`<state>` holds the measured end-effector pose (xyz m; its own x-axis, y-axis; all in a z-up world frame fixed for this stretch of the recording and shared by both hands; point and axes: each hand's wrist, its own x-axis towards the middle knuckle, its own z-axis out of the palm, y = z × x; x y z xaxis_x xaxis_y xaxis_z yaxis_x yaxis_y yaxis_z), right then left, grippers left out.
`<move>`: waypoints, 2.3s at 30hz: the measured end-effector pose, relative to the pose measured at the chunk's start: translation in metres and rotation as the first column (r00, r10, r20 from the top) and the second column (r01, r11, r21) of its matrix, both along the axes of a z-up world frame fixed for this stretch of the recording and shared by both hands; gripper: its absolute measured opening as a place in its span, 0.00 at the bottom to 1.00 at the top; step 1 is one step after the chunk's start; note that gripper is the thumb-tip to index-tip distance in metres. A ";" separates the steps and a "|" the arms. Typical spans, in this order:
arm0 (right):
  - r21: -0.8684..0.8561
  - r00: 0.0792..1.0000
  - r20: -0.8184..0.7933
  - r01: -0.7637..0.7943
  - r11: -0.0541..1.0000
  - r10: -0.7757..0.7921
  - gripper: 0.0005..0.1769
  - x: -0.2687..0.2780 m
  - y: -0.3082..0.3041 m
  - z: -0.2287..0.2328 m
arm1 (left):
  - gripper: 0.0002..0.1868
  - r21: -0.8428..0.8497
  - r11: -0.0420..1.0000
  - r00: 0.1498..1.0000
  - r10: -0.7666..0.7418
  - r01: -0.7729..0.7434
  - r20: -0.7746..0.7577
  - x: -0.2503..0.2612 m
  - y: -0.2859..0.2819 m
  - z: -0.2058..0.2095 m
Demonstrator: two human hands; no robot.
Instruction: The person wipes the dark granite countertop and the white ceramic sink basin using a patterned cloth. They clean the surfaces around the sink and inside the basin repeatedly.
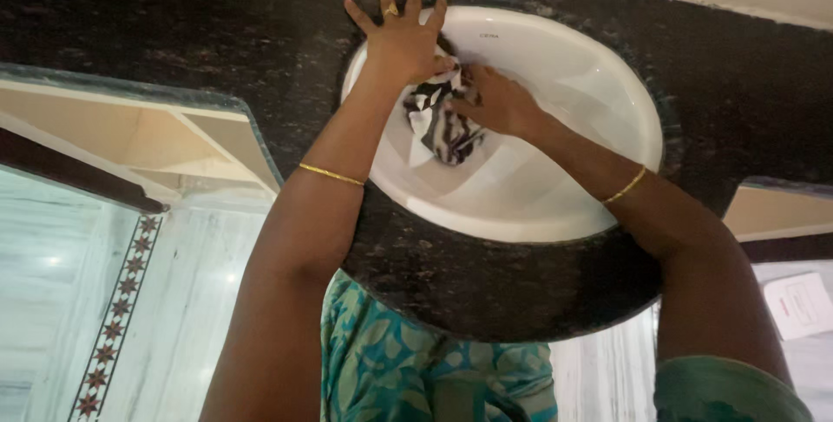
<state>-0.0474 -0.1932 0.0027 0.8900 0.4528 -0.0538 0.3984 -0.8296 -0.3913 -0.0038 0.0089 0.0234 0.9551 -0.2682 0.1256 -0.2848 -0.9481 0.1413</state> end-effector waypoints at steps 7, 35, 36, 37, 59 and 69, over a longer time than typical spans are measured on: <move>-0.381 0.992 -0.081 0.057 0.923 -0.095 0.41 -0.002 -0.003 -0.009 | 0.52 0.014 1.000 1.000 -0.013 0.013 0.005 0.001 -0.001 -0.004; -0.303 0.845 -0.227 -0.533 0.790 0.483 0.34 -0.021 0.008 -0.048 | 0.51 0.039 0.999 1.000 -0.024 0.024 -0.003 -0.004 0.001 0.001; -0.458 0.896 -0.248 -0.444 0.770 0.369 0.38 -0.016 0.003 -0.044 | 0.51 0.032 0.999 0.999 -0.034 0.034 0.008 -0.005 0.000 0.000; -0.452 0.932 -0.150 -0.361 0.816 0.330 0.39 -0.010 -0.001 -0.039 | 0.52 0.037 0.999 1.000 -0.026 0.026 -0.009 -0.004 0.001 0.001; -0.120 0.711 0.147 -0.677 0.726 0.688 0.31 -0.016 0.004 -0.083 | 0.52 0.087 0.996 0.998 -0.004 0.010 -0.065 -0.008 -0.002 0.011; -0.499 0.970 0.004 -0.210 0.841 0.245 0.48 -0.039 0.032 0.001 | 0.51 0.078 0.997 0.993 -0.012 0.021 -0.121 -0.008 0.000 0.017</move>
<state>-0.0859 -0.1614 0.0039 0.7746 0.5724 -0.2689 0.6096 -0.7891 0.0761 -0.0118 0.0091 0.0404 0.9574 -0.2886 -0.0122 -0.2860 -0.9530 0.1004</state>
